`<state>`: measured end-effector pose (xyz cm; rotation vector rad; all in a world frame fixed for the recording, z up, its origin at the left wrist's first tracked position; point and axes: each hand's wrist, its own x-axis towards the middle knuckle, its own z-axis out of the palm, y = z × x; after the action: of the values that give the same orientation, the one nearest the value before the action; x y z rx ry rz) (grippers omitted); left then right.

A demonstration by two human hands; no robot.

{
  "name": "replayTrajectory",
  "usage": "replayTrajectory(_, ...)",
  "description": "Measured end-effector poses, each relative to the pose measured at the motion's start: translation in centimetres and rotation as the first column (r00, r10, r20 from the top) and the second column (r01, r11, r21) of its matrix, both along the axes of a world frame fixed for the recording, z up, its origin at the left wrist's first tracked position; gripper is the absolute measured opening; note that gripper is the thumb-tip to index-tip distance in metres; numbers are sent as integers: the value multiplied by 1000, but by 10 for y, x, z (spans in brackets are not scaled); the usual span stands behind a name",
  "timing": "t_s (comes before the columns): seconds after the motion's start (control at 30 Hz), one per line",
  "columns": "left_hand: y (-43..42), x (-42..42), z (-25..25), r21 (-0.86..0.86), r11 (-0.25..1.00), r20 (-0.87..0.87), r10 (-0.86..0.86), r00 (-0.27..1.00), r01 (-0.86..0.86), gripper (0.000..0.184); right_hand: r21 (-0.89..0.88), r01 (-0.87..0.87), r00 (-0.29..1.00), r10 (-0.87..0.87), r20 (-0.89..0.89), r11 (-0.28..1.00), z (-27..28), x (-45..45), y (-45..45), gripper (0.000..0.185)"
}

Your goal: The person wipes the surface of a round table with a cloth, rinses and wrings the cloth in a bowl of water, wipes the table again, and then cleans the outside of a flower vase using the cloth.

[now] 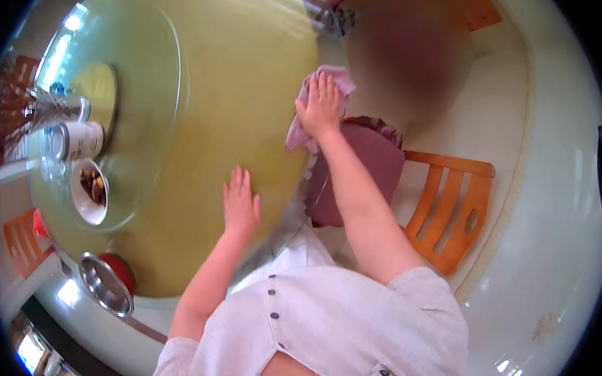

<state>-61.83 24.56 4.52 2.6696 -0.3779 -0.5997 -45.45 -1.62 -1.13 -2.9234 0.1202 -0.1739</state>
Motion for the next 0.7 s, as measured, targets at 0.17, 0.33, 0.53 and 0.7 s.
replayTrajectory(0.17,36,-12,-4,-14,983,112,181,977,-181,67,-1,-30,1000,30,-7,1000,-1,-29,-1,75)
replayTrajectory(0.33,68,-42,-11,-7,985,123,169,978,-170,66,-34,38,997,-40,-59,999,11,-107,22,72)
replayTrajectory(0.53,96,-82,-2,-21,995,121,99,988,-98,68,308,374,906,-416,82,875,-15,-206,80,64)
replayTrajectory(0.7,122,-114,2,-42,998,113,49,992,-45,67,755,460,739,-673,-34,467,-32,-277,129,52)
